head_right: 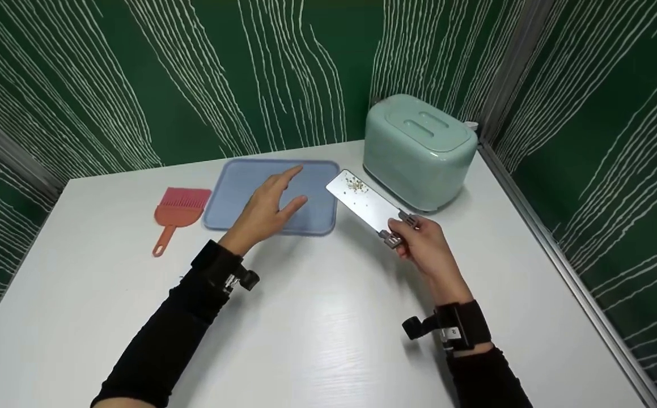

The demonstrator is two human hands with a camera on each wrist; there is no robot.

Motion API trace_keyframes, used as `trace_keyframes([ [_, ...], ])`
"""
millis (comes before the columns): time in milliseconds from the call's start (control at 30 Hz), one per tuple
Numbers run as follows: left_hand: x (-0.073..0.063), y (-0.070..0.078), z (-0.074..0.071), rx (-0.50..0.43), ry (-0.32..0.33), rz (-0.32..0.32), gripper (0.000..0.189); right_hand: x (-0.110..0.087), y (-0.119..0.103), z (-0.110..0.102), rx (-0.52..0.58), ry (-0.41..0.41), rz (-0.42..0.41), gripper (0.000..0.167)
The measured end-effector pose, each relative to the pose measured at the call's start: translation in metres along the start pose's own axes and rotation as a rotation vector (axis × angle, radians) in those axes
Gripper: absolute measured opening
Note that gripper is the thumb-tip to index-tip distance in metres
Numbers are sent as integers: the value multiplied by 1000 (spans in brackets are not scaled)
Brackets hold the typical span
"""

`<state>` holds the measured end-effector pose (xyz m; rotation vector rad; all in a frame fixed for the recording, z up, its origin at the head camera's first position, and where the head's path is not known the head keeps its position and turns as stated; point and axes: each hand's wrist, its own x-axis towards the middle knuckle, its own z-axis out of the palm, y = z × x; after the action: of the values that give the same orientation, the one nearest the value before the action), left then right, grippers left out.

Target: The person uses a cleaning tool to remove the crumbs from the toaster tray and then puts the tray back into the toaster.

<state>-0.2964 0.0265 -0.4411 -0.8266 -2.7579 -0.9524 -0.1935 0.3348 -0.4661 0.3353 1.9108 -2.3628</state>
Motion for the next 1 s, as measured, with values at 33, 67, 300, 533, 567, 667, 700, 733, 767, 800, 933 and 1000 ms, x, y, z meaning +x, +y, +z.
trace_keyframes([
  [33,-3,-4,-2,-3,3,-13,64,1,0,3,-2,1,0,18],
  [67,-6,-8,-3,-6,9,-26,64,3,0,6,-9,3,-3,17],
  [300,-20,-36,-16,-19,42,-97,63,10,2,19,-43,-21,-21,10],
  [533,-35,-60,-28,-20,71,-144,62,15,3,29,-47,-39,-29,12],
  [567,-37,-64,-29,-19,77,-150,62,16,4,30,-44,-40,-28,12],
  [667,-42,-73,-32,-14,96,-170,61,18,5,34,-40,-42,-22,14],
  [700,-44,-76,-34,-14,101,-174,61,19,5,36,-41,-43,-20,14],
  [733,-46,-79,-35,-11,103,-178,61,19,5,37,-42,-41,-19,14],
  [767,-48,-82,-36,-8,106,-181,61,20,6,38,-43,-39,-17,14],
  [800,-49,-85,-37,-4,108,-185,61,21,6,39,-44,-36,-15,14],
  [933,-58,-96,-42,9,113,-211,61,23,6,44,-51,-35,-4,14],
  [1000,-62,-102,-44,6,118,-241,61,25,6,45,-53,-37,0,14],
])
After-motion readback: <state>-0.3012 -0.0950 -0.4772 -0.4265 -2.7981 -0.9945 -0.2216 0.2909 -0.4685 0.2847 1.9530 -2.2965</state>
